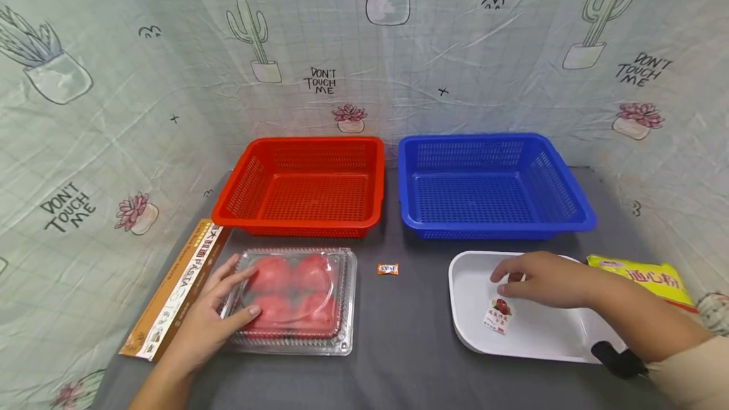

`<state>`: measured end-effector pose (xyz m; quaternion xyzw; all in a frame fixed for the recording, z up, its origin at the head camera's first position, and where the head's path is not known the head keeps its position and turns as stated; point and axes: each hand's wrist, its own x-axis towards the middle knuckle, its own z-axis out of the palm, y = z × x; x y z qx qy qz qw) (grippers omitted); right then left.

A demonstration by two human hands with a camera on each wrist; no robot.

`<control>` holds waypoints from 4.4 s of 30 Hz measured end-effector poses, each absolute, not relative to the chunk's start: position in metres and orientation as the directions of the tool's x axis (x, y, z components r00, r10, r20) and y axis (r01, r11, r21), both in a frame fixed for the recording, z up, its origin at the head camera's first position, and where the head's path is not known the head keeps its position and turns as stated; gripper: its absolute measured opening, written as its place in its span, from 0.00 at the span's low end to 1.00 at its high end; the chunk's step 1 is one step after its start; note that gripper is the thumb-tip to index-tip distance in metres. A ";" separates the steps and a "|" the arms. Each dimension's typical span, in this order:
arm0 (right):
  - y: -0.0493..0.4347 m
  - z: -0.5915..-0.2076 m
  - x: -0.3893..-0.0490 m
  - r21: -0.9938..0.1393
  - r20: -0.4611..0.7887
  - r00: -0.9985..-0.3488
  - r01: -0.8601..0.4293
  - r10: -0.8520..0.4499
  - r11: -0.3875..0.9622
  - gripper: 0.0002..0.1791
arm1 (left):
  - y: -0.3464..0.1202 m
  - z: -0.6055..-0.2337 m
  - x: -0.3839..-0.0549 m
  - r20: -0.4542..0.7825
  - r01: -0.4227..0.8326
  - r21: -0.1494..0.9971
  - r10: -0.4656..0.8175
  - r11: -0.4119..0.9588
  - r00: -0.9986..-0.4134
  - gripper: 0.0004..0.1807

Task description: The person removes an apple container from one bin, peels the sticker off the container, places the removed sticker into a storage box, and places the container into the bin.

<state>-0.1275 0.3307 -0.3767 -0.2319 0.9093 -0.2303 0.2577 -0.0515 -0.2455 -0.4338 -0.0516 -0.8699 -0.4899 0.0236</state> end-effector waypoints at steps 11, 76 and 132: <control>0.271 -0.359 -0.112 -0.804 -0.193 -0.826 -0.176 -0.530 0.568 0.22 | -0.248 -0.434 -0.051 0.082 0.106 0.852 0.070 0.512 -0.994 0.36; 0.056 -0.452 -0.093 -0.947 -0.179 -0.920 0.257 -0.349 -0.194 0.51 | -0.261 -0.433 -0.060 0.050 0.052 0.959 0.017 0.279 -0.999 0.30; 0.075 -0.300 -0.208 -0.951 -0.023 -0.959 0.108 -0.281 -0.289 0.41 | -0.262 -0.450 -0.192 -0.089 0.032 0.957 -0.398 -0.287 -0.913 0.25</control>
